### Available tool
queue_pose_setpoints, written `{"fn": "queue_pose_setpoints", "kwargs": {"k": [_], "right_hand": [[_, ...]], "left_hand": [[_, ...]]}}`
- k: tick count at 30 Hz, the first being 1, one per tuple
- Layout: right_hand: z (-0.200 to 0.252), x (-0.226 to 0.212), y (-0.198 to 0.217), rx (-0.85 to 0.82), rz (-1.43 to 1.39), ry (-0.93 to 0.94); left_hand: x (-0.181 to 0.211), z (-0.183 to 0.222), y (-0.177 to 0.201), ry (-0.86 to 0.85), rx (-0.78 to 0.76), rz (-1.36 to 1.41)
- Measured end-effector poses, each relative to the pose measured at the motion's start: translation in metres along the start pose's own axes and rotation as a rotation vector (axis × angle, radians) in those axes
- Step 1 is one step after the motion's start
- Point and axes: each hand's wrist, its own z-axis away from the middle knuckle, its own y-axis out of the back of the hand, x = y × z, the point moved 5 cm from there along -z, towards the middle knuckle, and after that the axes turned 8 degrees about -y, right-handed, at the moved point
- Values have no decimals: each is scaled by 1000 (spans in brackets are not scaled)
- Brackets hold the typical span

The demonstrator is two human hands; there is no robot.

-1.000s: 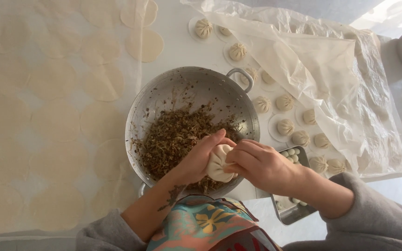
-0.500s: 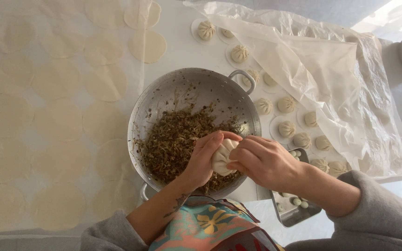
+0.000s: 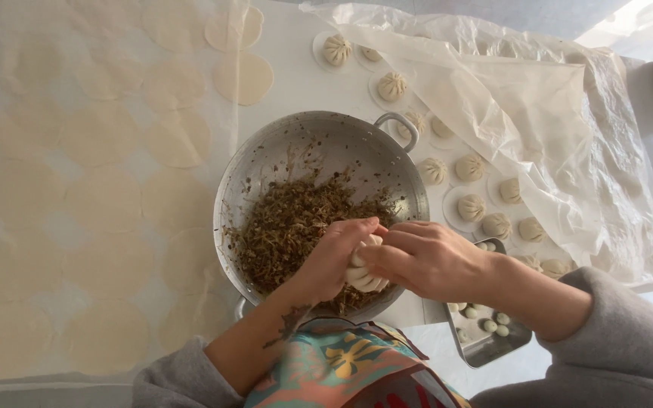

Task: Assembling dumplings by filling dough wrappers with a meat mixture and a small egg, then pleating the edges to seal them.

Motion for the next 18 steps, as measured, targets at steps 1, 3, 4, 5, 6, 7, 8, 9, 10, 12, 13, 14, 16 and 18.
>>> {"fn": "queue_pose_setpoints", "kwargs": {"k": [1, 3, 4, 5, 6, 7, 8, 9, 10, 12, 13, 14, 16, 18], "right_hand": [[-3, -2, 0, -52, -66, 5], [0, -1, -4, -88, -125, 7], [7, 4, -10, -103, -139, -38], [14, 10, -17, -118, -154, -82], [14, 11, -18, -104, -149, -91], [15, 14, -18, -63, -151, -113], [16, 17, -17, -24, -152, -136], [11, 13, -12, -11, -146, -144], [5, 9, -8, -12, -110, -117], [-1, 6, -5, -4, -74, -95], [-1, 4, -7, -4, -37, -42], [0, 2, -7, -4, 3, 9], [4, 3, -9, 20, 13, -12], [12, 8, -16, 42, 25, -34]], "left_hand": [[-2, 1, 0, 105, -9, 27], [-7, 1, 4, 213, -29, 41], [-14, 1, 8, 233, -69, 21], [-20, 0, 11, 253, -109, 0], [-19, 1, 9, 261, -121, -11], [-15, 0, 8, 176, -95, 20], [-10, -1, 7, 91, -71, 53], [-20, 0, 11, 98, -84, 44], [-29, 0, 17, 107, -73, 78], [-41, 3, 24, 122, -65, 104], [-47, 6, 23, 233, -87, 187], [-53, 9, 19, 344, -111, 269], [-47, 7, 17, 340, -65, 272], [-46, 5, 13, 335, -21, 276]]}}
